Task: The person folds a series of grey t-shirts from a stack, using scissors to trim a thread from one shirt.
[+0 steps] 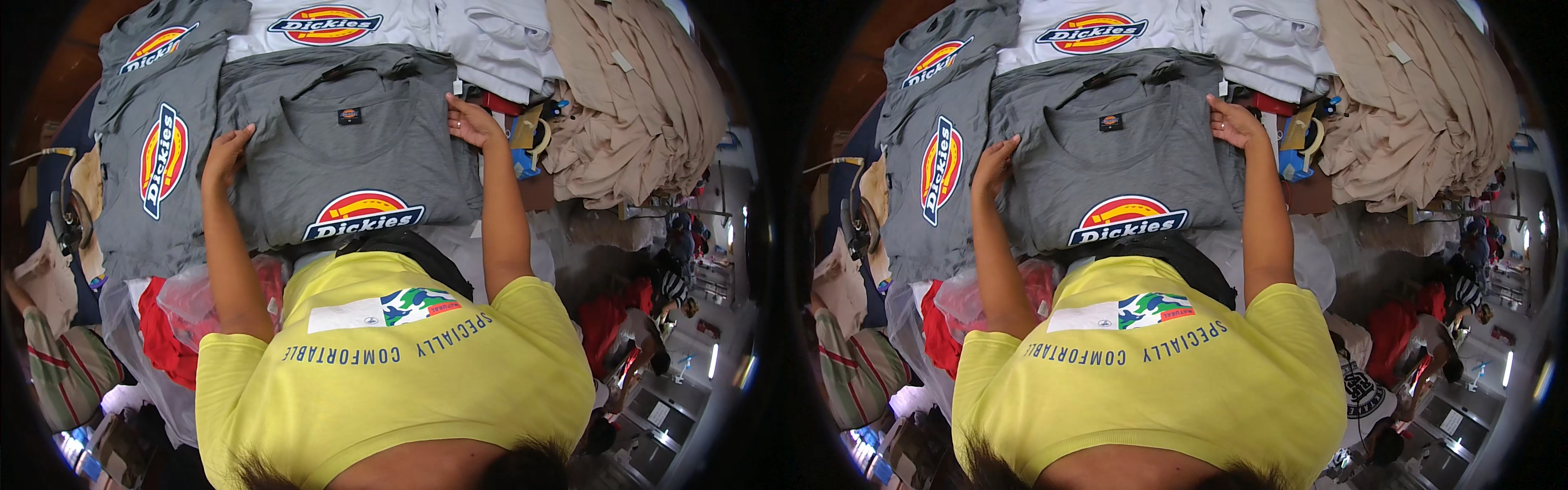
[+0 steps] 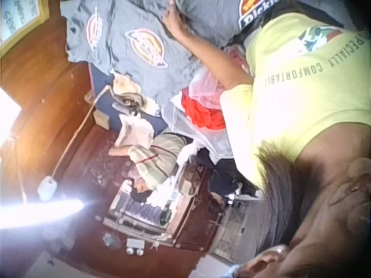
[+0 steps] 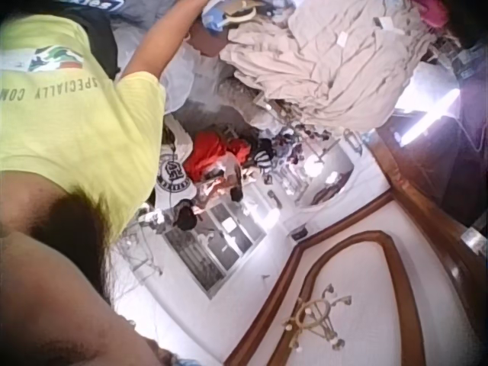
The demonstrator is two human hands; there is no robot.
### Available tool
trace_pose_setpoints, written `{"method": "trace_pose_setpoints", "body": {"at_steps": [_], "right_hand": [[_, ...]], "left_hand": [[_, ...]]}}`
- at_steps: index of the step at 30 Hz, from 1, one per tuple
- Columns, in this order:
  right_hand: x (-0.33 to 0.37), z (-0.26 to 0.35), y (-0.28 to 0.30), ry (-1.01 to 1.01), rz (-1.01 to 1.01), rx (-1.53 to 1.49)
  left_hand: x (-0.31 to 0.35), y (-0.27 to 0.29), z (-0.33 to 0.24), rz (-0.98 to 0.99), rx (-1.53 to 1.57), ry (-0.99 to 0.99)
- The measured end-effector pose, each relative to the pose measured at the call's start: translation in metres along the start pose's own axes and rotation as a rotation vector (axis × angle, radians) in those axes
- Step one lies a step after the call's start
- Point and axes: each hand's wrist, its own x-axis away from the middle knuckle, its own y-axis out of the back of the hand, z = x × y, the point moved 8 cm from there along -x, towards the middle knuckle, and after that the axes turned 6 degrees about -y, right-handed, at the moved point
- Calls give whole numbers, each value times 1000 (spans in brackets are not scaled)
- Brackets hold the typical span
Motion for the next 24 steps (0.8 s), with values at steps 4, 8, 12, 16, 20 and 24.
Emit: {"method": "trace_pose_setpoints", "body": {"at_steps": [4, 8, 12, 16, 20, 24], "right_hand": [[-19, -5, 12, -26, 228, -55], [-40, 10, 24, 89, 43, -90], [-43, 12, 15, 75, 139, -132], [-25, 9, -17, -75, 538, -234], [-41, 11, -22, -11, 325, -205], [-74, 21, -1, 1, 340, -241]], "left_hand": [[4, -15, -8, 131, 110, 25], [-4, -23, -12, 300, 364, 8], [-15, -36, -11, 266, 526, 3], [-25, -41, -27, 516, 831, -15], [-44, -36, -24, 567, 917, 11], [-60, -31, -20, 684, 1011, 40]]}}
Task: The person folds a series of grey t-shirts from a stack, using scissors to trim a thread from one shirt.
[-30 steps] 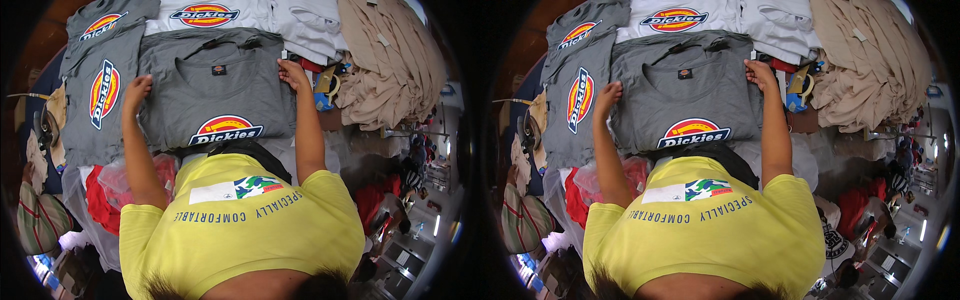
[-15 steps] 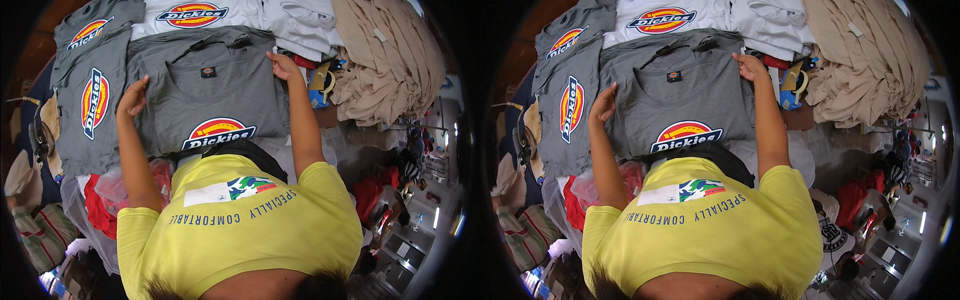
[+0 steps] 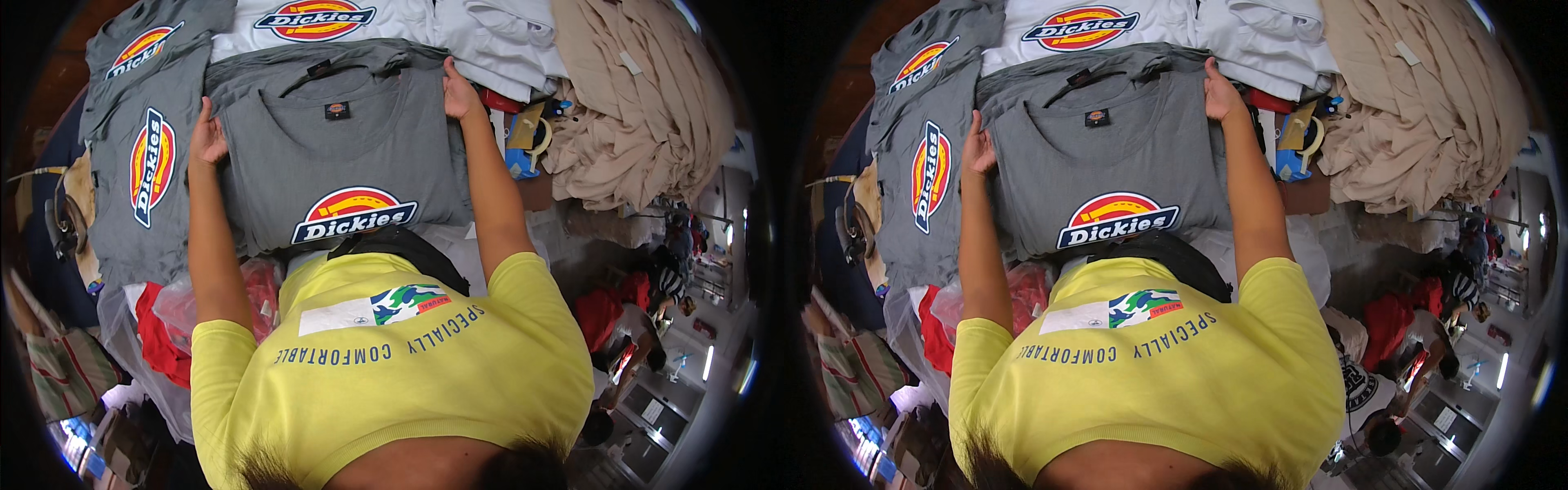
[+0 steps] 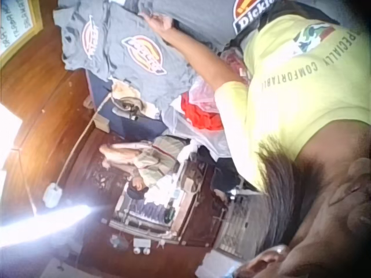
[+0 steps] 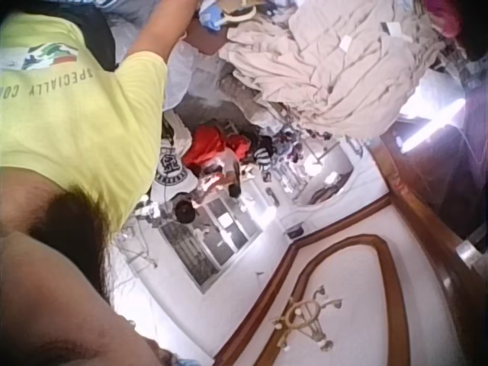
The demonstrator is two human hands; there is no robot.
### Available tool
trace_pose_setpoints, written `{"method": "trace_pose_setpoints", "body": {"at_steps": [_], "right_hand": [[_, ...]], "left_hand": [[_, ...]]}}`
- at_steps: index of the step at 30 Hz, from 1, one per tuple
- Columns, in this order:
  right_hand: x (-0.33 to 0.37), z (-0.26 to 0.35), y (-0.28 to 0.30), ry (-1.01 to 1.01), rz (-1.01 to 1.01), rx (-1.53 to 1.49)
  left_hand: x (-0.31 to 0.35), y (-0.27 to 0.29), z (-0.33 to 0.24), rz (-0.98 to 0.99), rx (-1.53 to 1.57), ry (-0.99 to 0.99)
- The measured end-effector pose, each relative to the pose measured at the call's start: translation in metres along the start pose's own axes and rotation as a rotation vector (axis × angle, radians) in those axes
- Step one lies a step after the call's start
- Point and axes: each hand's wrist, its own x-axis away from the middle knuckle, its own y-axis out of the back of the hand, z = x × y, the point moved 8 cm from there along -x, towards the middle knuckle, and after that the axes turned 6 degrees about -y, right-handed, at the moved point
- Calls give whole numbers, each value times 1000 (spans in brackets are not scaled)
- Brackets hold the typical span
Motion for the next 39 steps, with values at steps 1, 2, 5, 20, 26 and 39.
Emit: {"method": "trace_pose_setpoints", "body": {"at_steps": [1, 2, 5, 20, 26, 39], "right_hand": [[-5, 1, 11, -6, -45, -7], [-10, 1, 17, -17, -90, -12], [-11, 2, 11, -44, 7, -18], [96, -52, -147, 506, -211, 410], [145, -153, -246, 588, 15, 864], [203, -145, -244, 720, -80, 614]], "left_hand": [[-2, 6, -2, 12, 17, 17], [-2, 4, -3, 22, 37, 32], [-3, 7, -6, -43, -13, -27], [60, -154, 102, 105, -7, -329], [105, -236, 183, 195, -1004, -515], [149, -215, 171, -206, -1156, -387]]}}
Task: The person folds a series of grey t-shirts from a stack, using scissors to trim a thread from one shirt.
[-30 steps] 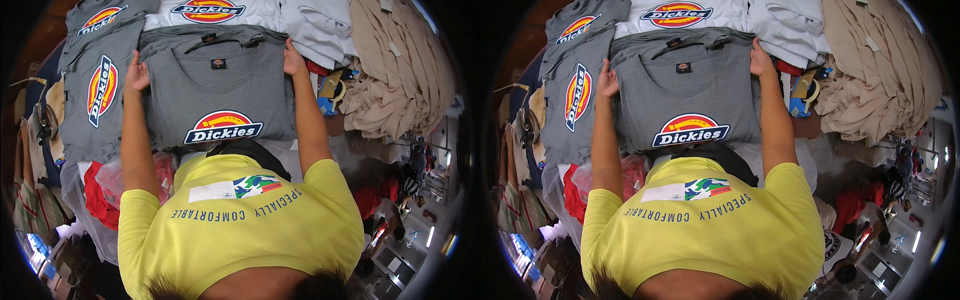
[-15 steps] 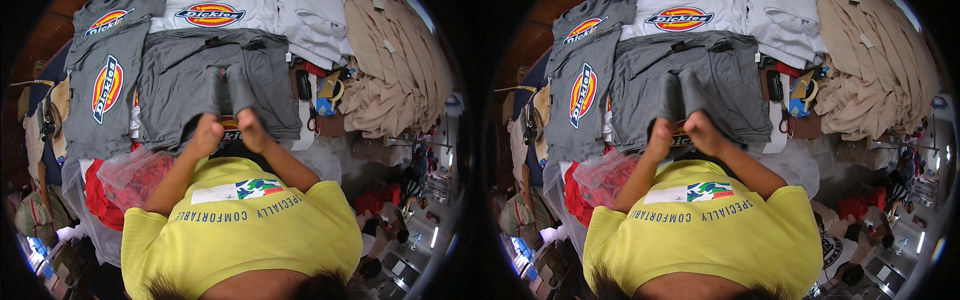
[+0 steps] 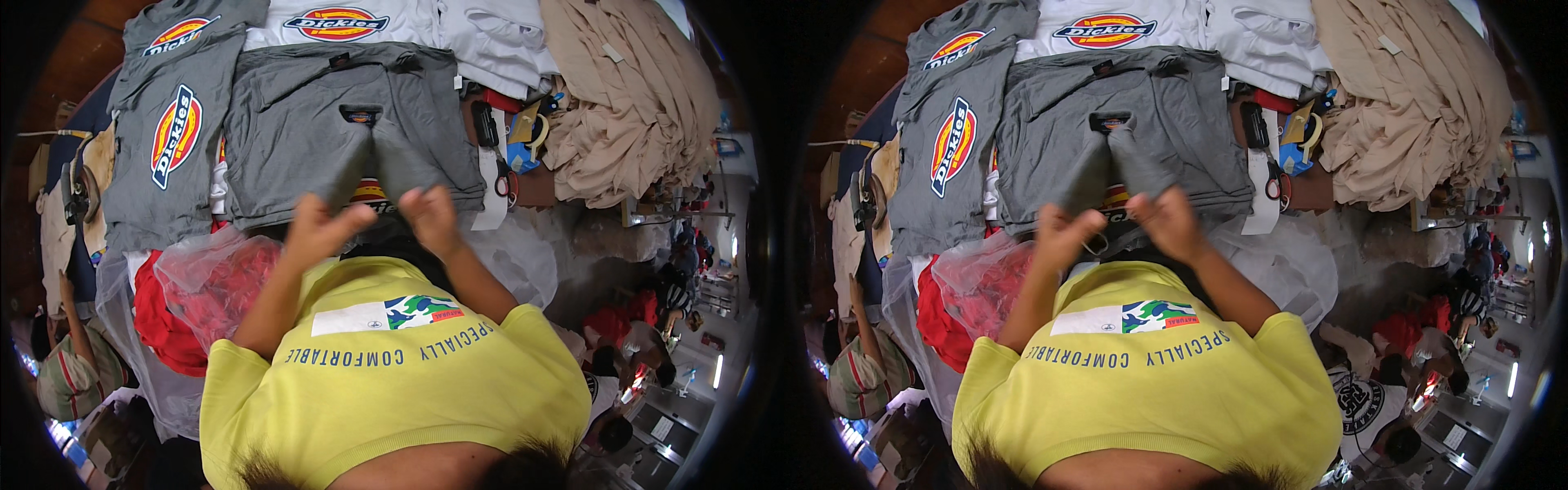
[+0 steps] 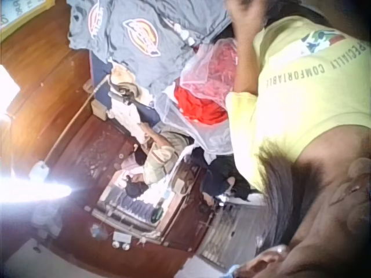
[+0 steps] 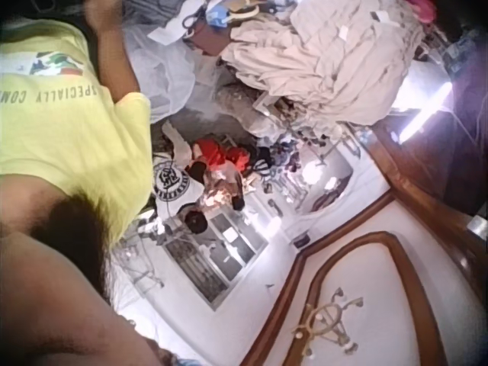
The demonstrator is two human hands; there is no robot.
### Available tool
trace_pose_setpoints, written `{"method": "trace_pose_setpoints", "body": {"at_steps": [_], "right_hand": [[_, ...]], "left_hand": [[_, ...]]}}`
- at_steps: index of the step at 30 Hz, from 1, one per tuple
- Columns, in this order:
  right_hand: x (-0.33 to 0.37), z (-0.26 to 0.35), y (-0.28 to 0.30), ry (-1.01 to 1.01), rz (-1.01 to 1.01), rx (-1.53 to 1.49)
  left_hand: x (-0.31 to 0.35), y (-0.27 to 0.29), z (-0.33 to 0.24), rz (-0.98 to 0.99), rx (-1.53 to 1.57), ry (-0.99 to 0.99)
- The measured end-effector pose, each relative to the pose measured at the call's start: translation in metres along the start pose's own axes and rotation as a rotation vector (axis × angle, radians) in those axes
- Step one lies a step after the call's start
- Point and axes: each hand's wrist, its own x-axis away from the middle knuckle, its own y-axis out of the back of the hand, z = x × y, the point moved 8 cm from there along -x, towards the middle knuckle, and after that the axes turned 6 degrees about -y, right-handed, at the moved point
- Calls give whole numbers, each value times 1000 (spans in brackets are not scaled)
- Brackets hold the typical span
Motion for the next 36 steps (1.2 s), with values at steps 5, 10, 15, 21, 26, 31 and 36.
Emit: {"method": "trace_pose_setpoints", "body": {"at_steps": [5, 10, 15, 21, 26, 31, 36], "right_hand": [[63, 11, 169, -167, -219, -441], [57, 45, 146, -145, 273, -848], [-73, -39, 122, -495, 203, -749], [-155, -183, 178, -768, -73, -584], [-145, -169, 179, -839, -56, -615], [-104, -95, 195, -604, -475, 486], [-49, -75, 64, 183, -86, 999]], "left_hand": [[54, 139, -46, 16, 156, -225], [54, 163, -34, 80, 590, -208], [-40, 175, 38, 10, 681, 168], [-138, 195, 188, -199, 647, 554], [-128, 193, 179, -138, 608, 497], [-81, 229, 146, -406, -167, 371], [-20, 84, 61, -327, -872, -392]]}}
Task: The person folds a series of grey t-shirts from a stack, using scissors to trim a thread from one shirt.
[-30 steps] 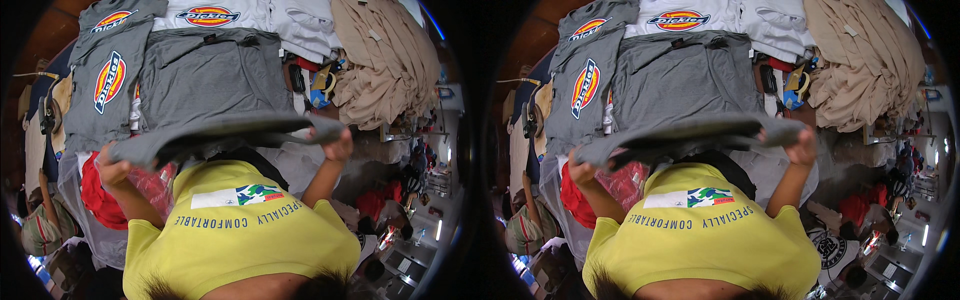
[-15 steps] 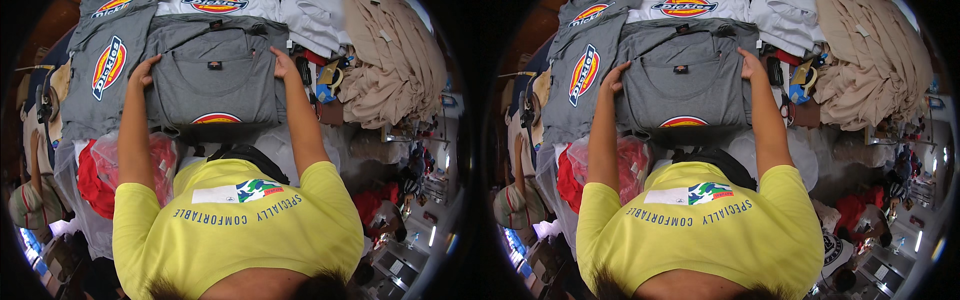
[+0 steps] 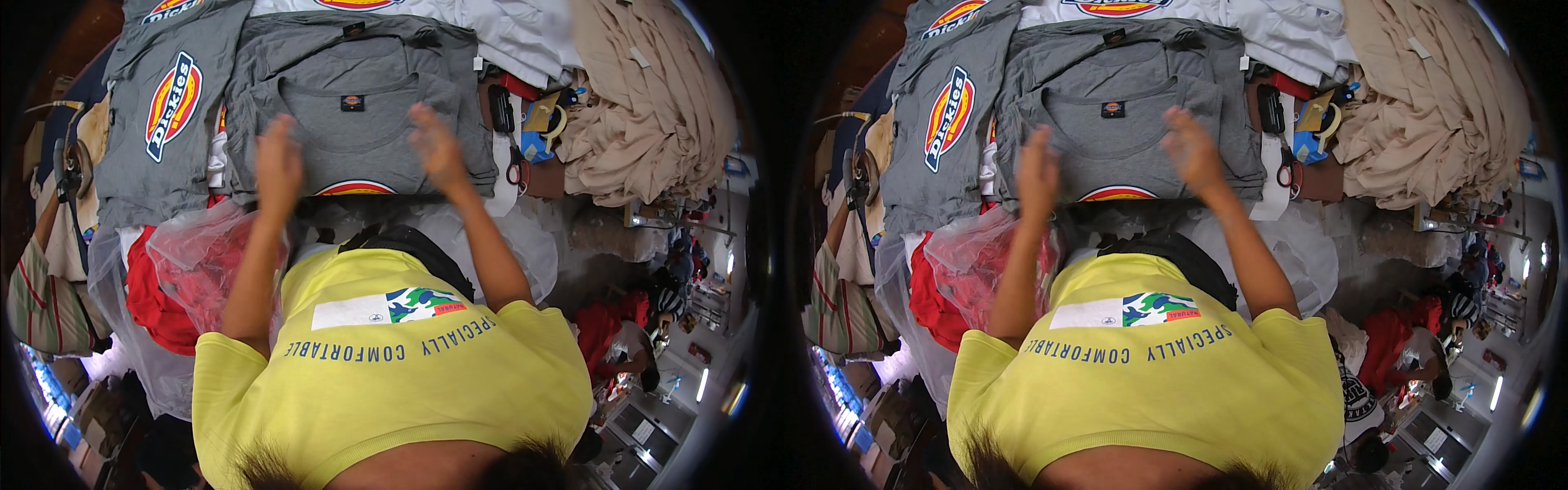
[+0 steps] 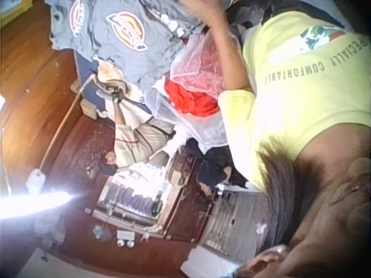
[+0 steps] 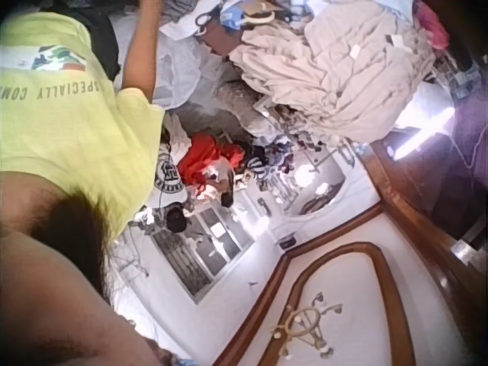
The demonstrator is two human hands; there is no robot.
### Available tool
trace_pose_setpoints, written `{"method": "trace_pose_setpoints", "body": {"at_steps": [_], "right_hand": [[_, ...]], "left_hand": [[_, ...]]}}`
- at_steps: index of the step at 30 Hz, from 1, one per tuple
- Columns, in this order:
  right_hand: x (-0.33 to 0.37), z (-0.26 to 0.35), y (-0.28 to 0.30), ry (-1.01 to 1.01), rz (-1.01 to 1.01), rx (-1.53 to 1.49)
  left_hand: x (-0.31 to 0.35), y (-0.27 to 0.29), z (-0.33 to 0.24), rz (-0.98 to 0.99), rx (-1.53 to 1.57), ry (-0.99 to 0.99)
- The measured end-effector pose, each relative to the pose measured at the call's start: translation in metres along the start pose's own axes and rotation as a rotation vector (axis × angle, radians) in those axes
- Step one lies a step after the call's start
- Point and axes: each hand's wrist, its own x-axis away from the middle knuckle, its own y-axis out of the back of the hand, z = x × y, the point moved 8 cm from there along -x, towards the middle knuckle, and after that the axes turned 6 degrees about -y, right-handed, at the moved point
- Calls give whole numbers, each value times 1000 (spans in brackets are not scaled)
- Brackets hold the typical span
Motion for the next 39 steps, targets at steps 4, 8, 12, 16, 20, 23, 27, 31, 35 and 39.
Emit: {"method": "trace_pose_setpoints", "body": {"at_steps": [4, 8, 12, 16, 20, 23, 27, 31, 35, 39], "right_hand": [[52, 10, -83, 296, 407, 412], [34, -25, -57, 179, 243, 585], [-1, -48, -42, 120, 123, 658], [-37, -62, -36, 153, 4, 692], [-61, -75, -33, 179, -2, 571], [-72, -89, -21, 144, -39, 307], [-94, -96, -9, 114, -116, 195], [-112, -103, -14, 35, -108, 227], [-119, -109, -17, 28, -96, 251], [-125, -124, -17, -5, 0, 85]], "left_hand": [[50, -69, -31, 396, -261, -123], [42, -56, 12, 377, -412, -85], [3, -50, 47, 306, -549, -123], [-44, -54, 80, 245, -596, -173], [-78, -62, 118, 234, -624, -159], [-92, -56, 116, 133, -513, -220], [-101, -43, 102, -14, -476, -304], [-113, -46, 113, 95, -627, -218], [-115, -43, 94, 51, -773, -183], [-79, -73, -12, 54, -384, -225]]}}
